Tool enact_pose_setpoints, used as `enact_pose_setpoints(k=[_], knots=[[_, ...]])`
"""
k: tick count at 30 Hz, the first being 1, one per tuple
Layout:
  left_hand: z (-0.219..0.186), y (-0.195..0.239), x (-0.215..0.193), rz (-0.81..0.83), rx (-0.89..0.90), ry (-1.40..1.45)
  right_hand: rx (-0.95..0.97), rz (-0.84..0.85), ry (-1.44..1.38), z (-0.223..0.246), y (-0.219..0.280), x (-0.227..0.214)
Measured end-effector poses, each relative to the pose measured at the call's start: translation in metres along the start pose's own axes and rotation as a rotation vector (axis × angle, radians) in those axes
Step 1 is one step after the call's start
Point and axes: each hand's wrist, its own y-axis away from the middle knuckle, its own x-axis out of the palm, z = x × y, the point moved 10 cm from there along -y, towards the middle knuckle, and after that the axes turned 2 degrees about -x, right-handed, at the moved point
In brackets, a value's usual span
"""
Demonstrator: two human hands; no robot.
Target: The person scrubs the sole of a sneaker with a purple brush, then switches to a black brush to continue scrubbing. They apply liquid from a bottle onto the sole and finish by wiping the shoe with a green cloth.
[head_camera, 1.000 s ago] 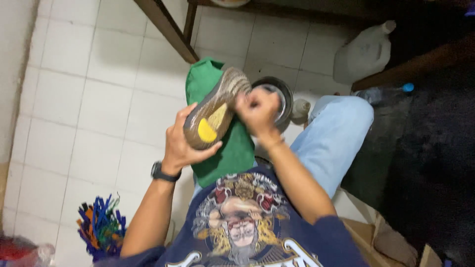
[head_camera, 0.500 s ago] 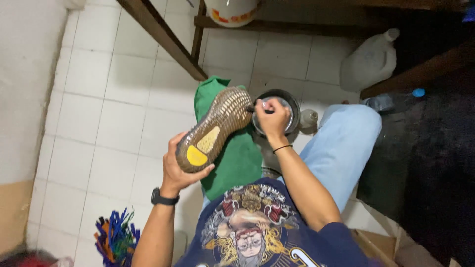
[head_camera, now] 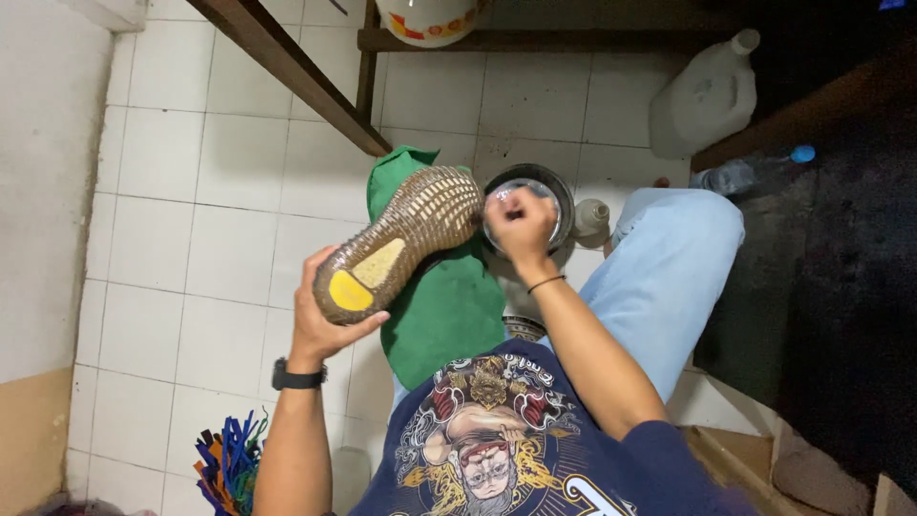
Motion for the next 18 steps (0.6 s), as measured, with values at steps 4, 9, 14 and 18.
enact_pose_setpoints(k=[4, 9, 14, 18], knots=[[0.013, -0.021, -0.012, 0.104, 0.039, -0.005, 0.005, 0.025, -0.023, -0.019, 0.006, 0.017], [0.026, -0.027, -0.016, 0.088, 0.023, 0.014, -0.030, 0.011, -0.033, -0.009, 0.016, 0.020], [0.029, -0.023, -0.013, 0.089, -0.005, 0.020, 0.026, -0.050, 0.084, -0.014, 0.003, -0.001], [0.033, -0.028, -0.011, 0.088, 0.008, 0.032, -0.229, 0.035, -0.001, 0.013, 0.007, 0.013]])
